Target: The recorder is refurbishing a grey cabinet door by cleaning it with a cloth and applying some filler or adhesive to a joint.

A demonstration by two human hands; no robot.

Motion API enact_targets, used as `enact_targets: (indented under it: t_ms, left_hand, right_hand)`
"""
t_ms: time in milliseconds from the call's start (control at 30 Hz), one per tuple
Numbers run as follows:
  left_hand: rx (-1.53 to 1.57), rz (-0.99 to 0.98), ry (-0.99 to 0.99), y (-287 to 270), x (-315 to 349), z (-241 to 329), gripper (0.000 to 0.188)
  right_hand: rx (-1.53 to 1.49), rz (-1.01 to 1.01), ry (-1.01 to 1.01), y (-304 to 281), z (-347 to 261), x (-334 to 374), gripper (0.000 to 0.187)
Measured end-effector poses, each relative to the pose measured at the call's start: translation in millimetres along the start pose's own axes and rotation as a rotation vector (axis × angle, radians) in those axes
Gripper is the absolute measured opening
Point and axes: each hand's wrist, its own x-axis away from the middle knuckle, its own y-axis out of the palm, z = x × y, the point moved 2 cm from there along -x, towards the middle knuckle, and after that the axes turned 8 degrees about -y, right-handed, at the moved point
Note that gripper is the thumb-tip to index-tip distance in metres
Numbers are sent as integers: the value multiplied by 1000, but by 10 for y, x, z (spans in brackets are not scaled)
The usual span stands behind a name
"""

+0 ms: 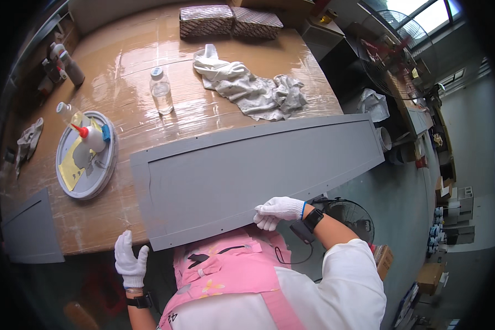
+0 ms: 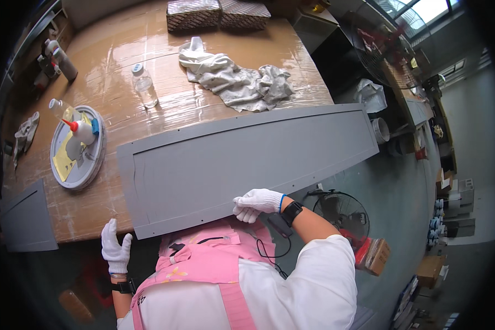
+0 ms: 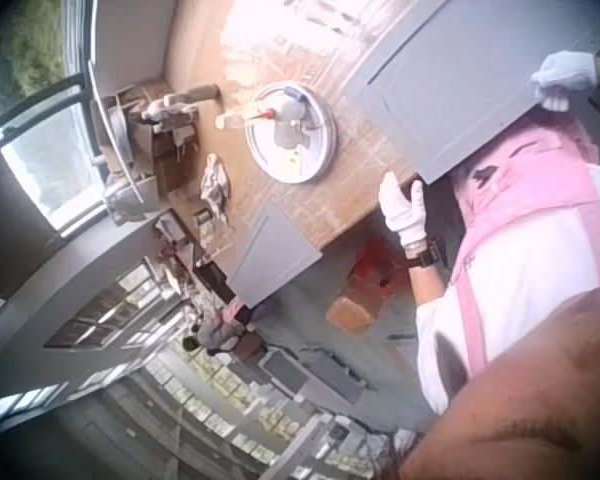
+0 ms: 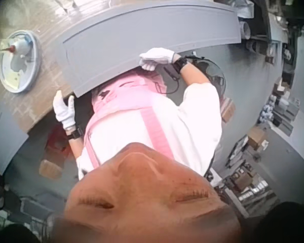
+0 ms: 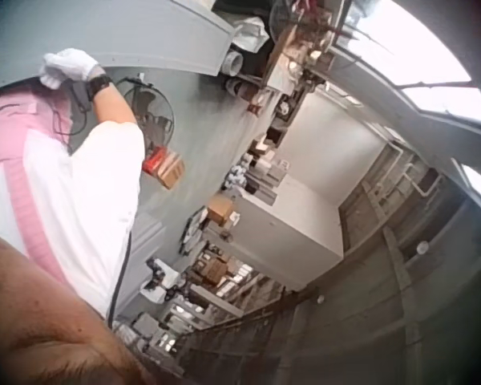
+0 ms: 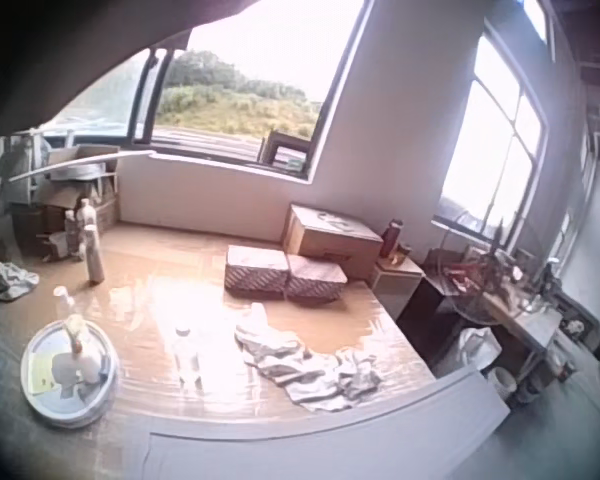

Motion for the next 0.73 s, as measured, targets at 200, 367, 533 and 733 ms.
enact_targets:
  t_ms: [200,367,533,733]
  left_hand:
    - [-110,-93,82,396,299,875,86]
    - [-215,-208,64,486,415,1153,89]
    - [-286,-165,35,458,494,1238,89]
    - [-274,-31,127,208,604,1355,86]
  right_hand:
    - [-144,189,-66,-748,1136,356,47]
    - [-805,284,-350,-840,1383,291,49]
    - [-969,353,-409,-873,1359,195,36]
    - [-877,161,-497,-974,1304,388,33]
